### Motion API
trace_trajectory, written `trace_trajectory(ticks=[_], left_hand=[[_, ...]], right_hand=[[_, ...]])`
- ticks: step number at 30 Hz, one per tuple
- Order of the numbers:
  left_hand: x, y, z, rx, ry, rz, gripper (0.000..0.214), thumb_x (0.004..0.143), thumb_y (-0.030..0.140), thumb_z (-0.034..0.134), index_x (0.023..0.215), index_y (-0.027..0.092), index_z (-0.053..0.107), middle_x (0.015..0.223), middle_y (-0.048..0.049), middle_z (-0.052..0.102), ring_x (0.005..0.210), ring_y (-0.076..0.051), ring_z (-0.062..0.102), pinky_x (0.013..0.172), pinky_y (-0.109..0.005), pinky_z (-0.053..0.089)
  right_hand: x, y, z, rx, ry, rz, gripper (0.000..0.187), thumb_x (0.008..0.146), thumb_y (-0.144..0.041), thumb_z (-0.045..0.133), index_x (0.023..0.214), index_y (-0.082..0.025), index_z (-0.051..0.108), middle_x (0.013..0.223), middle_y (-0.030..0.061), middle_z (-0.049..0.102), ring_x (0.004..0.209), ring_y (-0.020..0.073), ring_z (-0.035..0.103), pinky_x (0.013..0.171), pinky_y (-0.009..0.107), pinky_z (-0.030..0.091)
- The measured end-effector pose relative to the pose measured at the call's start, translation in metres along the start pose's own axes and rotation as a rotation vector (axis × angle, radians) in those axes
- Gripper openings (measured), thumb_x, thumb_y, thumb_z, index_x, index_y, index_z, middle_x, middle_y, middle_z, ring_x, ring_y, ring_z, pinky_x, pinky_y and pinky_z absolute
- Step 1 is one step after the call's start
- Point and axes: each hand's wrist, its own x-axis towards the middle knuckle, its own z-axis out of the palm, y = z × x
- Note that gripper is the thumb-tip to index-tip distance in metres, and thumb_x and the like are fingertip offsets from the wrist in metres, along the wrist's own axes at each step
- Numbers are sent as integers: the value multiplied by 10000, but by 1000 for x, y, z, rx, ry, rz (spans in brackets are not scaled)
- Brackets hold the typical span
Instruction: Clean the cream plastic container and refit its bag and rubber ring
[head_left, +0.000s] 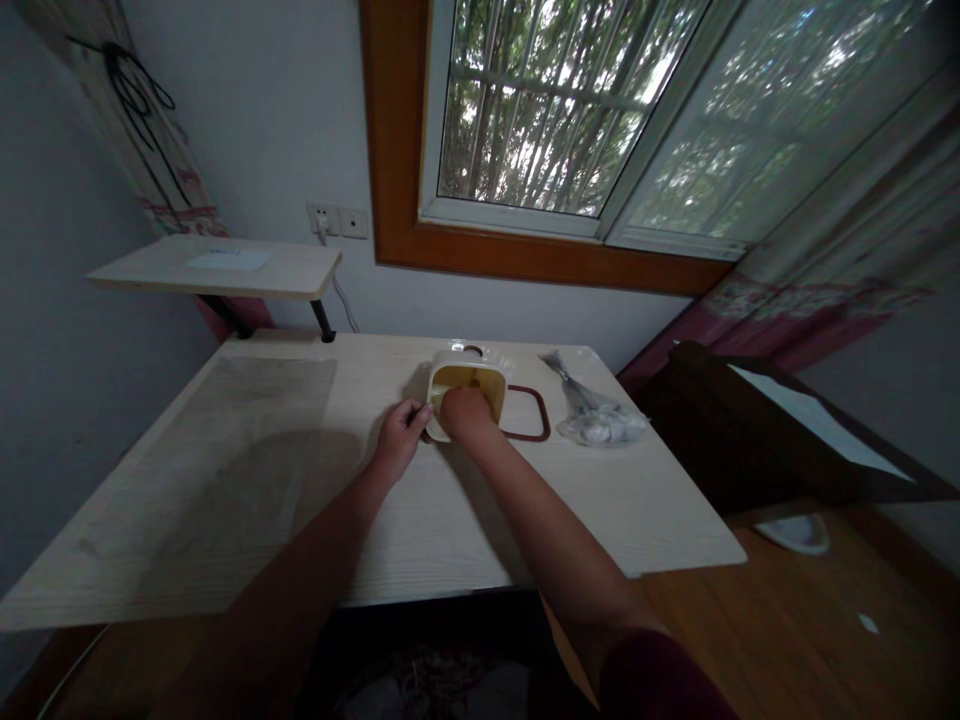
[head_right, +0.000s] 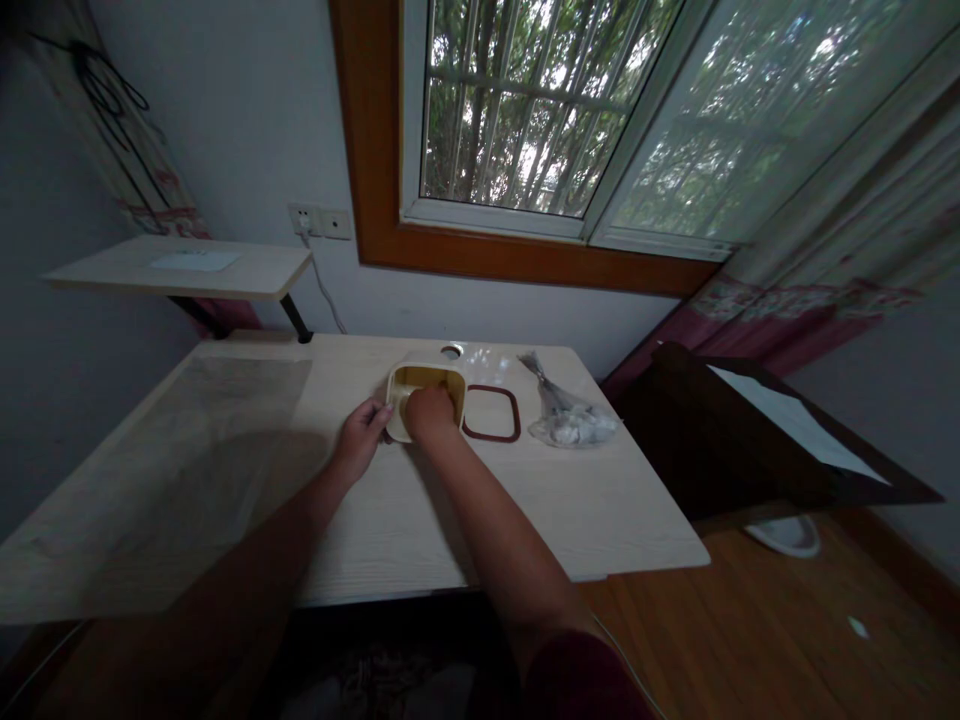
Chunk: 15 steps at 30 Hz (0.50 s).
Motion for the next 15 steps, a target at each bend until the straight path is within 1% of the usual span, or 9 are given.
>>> trace_trajectory(ticks=[2,4,8,11,15], left_hand=[[1,-1,0,-20,-15,-5,396,840,561,613,714,200,508,569,48,522,515,-112,528,504,-222,421],[1,0,0,-49,-22,-12,404,831,569,616,716,202,493,594,47,516,541,-112,517,518,-223,423],[1,4,-1,-60,-23,-12,417,815,580,622,716,201,481,621,49,489,581,-108,481,550,-218,404],[0,7,-2,-36,-33,6,415,820,569,616,702,202,463,613,53,454,590,-108,451,562,-218,376],[-1,12,-3,23,-16,42,403,822,538,619,674,198,461,623,49,430,617,-111,425,596,-223,356]], right_hand=[[-1,2,0,8,-20,-29,355,967,-175,447,1132,7,703,1139,307,685,1124,323,663,964,400,491],[-2,4,0,21,-42,-56,371,975,-214,441,1132,-8,706,1116,290,699,1086,319,682,926,390,510],[-5,4,-1,55,-70,-126,391,995,-280,412,1154,-76,706,1101,231,724,1033,282,707,866,342,526],[-11,2,-5,77,-62,-178,382,1002,-285,398,1153,-116,706,1111,197,731,1052,256,700,870,302,510],[-25,-1,-13,107,-50,-224,362,1004,-275,394,1127,-124,700,1089,180,738,1011,241,710,827,271,500]])
